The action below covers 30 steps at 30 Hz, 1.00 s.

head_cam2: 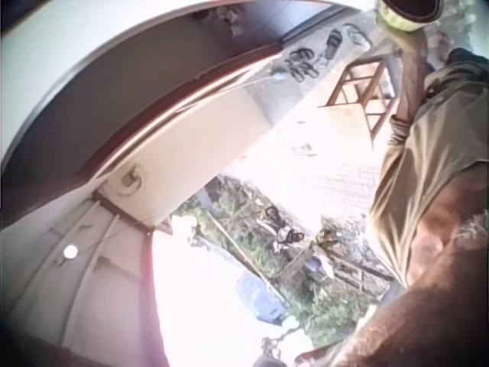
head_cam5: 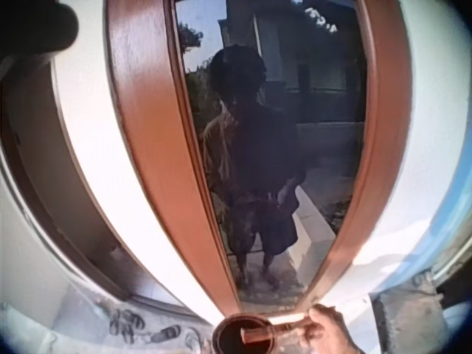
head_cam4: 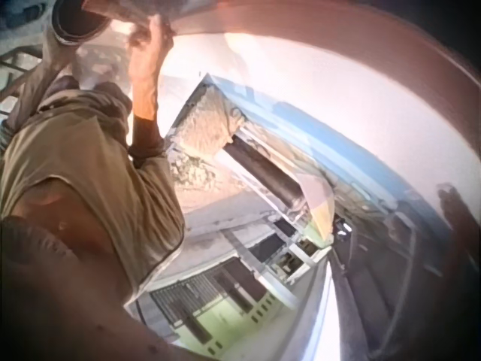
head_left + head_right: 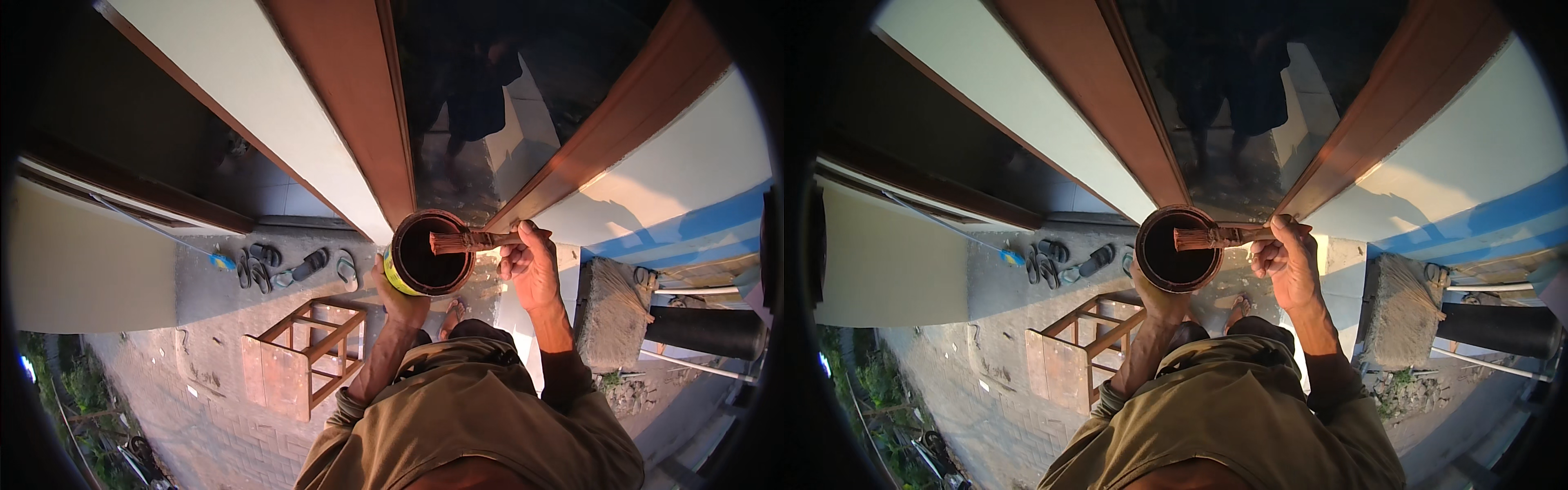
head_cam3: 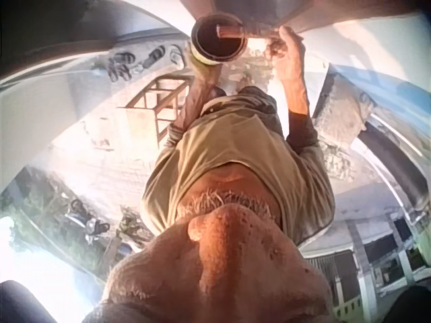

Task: The person paints the wooden frame of a glass door using a brush and a can of brown paint.

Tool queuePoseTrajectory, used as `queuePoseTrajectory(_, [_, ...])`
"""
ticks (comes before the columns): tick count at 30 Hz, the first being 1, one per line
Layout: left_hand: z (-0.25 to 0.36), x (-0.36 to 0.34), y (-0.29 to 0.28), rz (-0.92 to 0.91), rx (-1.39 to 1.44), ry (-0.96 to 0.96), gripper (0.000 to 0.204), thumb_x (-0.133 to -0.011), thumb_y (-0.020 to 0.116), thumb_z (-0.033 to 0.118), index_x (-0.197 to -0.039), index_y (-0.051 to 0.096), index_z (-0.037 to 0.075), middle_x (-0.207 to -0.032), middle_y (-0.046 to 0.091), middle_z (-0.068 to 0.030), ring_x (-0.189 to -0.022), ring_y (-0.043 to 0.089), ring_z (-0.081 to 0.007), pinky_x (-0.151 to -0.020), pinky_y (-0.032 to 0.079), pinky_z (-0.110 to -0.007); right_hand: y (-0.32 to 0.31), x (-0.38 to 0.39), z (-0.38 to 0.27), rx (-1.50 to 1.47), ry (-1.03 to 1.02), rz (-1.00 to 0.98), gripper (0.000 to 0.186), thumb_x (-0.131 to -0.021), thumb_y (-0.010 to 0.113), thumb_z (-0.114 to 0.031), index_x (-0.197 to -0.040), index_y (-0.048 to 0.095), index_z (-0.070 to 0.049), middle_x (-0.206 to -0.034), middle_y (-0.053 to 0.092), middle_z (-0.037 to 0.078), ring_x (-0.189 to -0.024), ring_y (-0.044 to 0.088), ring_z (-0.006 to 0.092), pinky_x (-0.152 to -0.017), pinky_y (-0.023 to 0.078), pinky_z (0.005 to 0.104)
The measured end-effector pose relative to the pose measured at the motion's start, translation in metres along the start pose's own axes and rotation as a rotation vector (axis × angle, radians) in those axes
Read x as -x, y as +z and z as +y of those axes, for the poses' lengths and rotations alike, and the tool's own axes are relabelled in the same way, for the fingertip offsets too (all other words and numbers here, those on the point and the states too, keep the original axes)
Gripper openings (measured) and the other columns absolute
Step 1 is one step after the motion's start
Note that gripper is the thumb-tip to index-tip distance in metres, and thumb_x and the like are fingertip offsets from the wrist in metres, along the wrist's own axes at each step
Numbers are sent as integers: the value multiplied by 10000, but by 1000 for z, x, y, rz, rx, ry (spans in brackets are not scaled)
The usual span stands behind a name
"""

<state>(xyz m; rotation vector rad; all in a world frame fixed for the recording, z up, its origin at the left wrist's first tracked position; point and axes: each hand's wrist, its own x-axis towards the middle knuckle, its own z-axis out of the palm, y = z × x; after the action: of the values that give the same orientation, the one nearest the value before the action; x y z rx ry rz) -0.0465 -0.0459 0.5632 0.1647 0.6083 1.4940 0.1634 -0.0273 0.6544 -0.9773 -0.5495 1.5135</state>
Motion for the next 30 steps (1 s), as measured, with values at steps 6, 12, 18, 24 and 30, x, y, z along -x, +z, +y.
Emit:
queuePoseTrajectory(6, [11, 0, 15, -158, -362, 89, 643, -1036, 313, 623, -1409, 592, 180, -1423, 615, -26, -1313, 570, -225, -1131, 419, -453, 5, -3, 0, -195, -31, -148, 162, -1004, 658, -246, -1050, 611, -97, -753, 692, 85, -588, 647, 186, -514, 506, 345])
queuePoseTrajectory(12, [18, -1, 24, 3, 0, -84, 674, -1021, 308, 640, -1431, 573, 175, -1437, 603, -42, -1330, 558, -264, -1125, 419, -484, 17, 13, -15, 120, -455, -359, 231, -974, 674, -145, -1106, 600, 30, -866, 722, 166, -707, 723, 236, -638, 574, 348])
queuePoseTrajectory(18, [22, -2, 46, 125, 8, -91, 659, -975, 330, 614, -1405, 577, 181, -1381, 613, -59, -1261, 587, -278, -988, 499, -544, 27, 22, -38, 498, -358, -357, 229, -995, 648, -119, -1143, 684, 52, -1001, 738, 180, -823, 758, 214, -721, 594, 309])
queuePoseTrajectory(24, [55, 4, 92, 22, -40, -82, 637, -970, 382, 611, -1417, 560, 194, -1386, 605, -53, -1261, 582, -277, -970, 511, -546, 65, 14, -41, 213, -635, -345, 255, -1011, 621, -122, -1183, 686, 55, -960, 756, 182, -864, 768, 241, -730, 597, 320])
queuePoseTrajectory(30, [67, 7, 95, 29, -40, 24, 635, -961, 411, 593, -1365, 601, 141, -1305, 667, -98, -1122, 674, -308, -906, 559, -529, 130, -40, -90, 529, -1402, -234, 281, -949, 640, 23, -1224, 700, 18, -1032, 759, 125, -872, 762, 200, -720, 599, 281])
